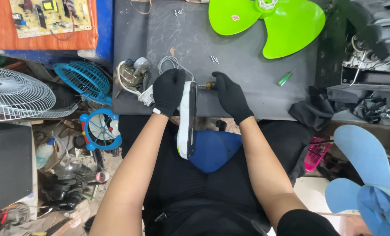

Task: The person is reassembling a motor housing by screwing a metal plate onto a plastic part and then fitting the housing onto a base.

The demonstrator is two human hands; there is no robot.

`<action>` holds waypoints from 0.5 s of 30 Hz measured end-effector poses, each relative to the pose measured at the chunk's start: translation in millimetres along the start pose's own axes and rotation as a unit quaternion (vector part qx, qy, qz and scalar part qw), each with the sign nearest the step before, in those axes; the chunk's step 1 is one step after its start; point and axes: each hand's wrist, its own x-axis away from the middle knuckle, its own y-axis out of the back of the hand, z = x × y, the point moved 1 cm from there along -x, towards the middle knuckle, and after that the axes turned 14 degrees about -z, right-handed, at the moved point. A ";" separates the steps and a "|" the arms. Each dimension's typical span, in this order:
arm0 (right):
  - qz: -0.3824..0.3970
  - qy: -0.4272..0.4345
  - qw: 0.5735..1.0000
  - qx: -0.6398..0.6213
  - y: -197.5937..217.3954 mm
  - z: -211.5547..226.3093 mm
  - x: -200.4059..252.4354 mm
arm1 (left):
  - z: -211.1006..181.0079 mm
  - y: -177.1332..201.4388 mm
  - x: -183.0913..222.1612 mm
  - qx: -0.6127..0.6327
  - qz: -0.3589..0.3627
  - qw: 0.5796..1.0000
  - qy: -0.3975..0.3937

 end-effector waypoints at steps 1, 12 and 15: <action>0.003 -0.004 1.000 -0.003 -3.6 -0.3 -2.9 | 0.2 1.3 -0.8 -0.005 0.003 1.000 0.001; -0.006 -0.086 0.996 -0.002 -22.3 -14.9 -7.7 | -2.6 -0.1 0.2 -0.001 -0.030 0.999 -0.029; -0.012 -0.094 0.995 0.024 -13.7 16.2 4.0 | -1.0 -2.5 -0.8 -0.007 -0.044 0.998 -0.037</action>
